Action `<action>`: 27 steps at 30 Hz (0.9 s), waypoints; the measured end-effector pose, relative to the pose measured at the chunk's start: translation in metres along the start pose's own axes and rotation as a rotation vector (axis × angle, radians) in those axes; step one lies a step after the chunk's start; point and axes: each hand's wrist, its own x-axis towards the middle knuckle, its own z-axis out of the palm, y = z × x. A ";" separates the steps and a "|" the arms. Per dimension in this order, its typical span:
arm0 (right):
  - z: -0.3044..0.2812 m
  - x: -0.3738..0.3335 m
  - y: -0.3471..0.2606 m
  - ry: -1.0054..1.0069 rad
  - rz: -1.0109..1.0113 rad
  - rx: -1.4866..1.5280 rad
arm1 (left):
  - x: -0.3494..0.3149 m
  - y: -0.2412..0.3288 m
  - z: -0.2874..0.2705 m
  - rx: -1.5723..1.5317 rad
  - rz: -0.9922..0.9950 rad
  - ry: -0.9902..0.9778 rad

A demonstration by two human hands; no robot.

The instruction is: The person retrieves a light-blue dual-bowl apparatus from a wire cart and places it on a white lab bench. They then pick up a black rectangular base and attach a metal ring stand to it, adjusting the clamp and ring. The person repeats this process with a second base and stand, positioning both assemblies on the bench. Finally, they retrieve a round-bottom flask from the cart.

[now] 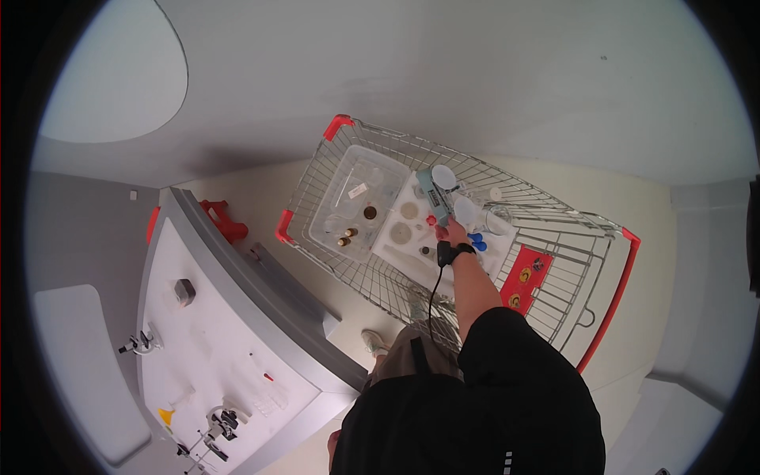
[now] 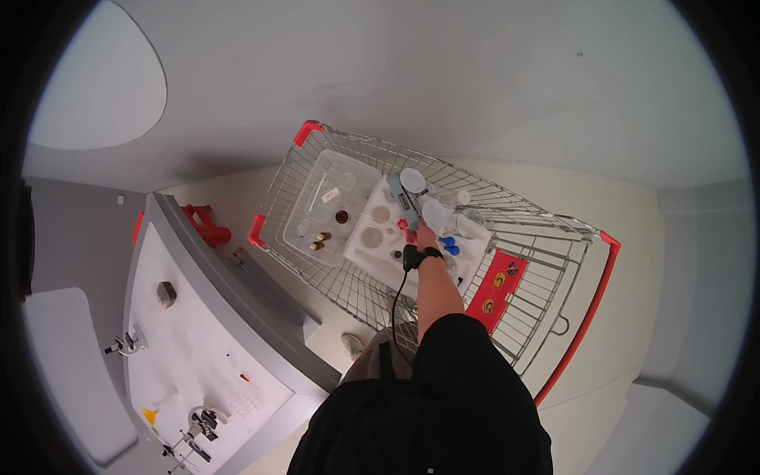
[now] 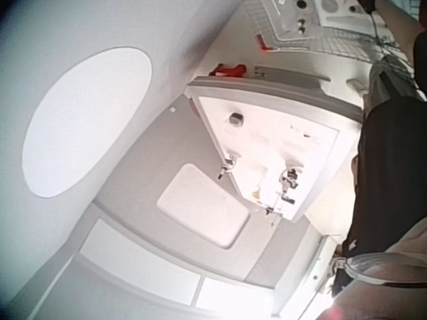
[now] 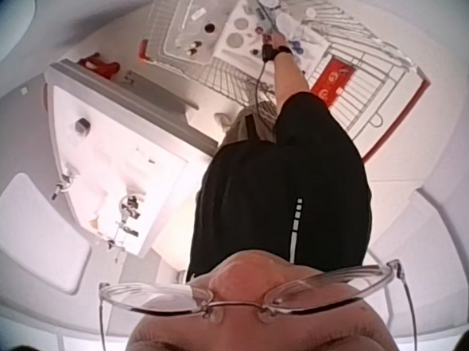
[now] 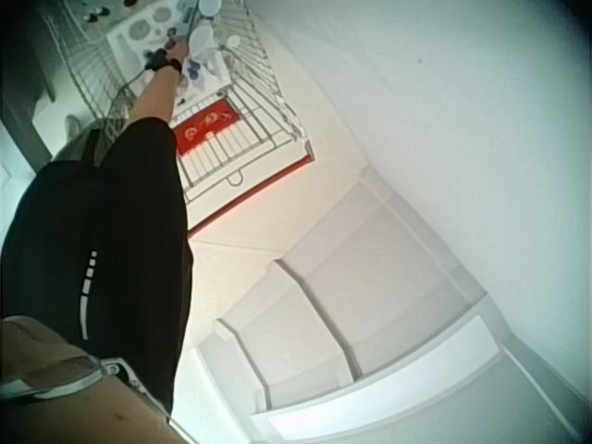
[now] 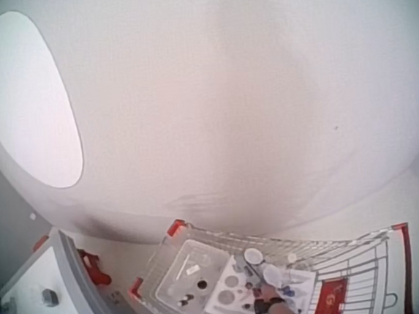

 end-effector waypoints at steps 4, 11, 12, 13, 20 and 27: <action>0.000 -0.007 0.001 -0.049 0.004 0.186 | -0.003 0.001 0.002 -0.001 0.003 -0.007; 0.011 -0.038 0.002 -0.078 -0.020 0.261 | -0.011 -0.001 0.010 -0.015 0.013 -0.008; 0.008 -0.033 0.004 -0.046 -0.036 0.271 | -0.011 0.001 0.008 -0.010 0.020 -0.009; 0.009 -0.033 0.006 -0.088 -0.073 0.284 | -0.012 0.001 0.009 -0.016 0.021 -0.008; 0.012 -0.037 0.013 -0.226 -0.238 0.279 | -0.019 -0.004 0.013 -0.030 0.029 -0.002; 0.007 -0.039 0.009 -0.209 -0.275 0.286 | -0.022 -0.009 0.012 -0.036 0.049 -0.003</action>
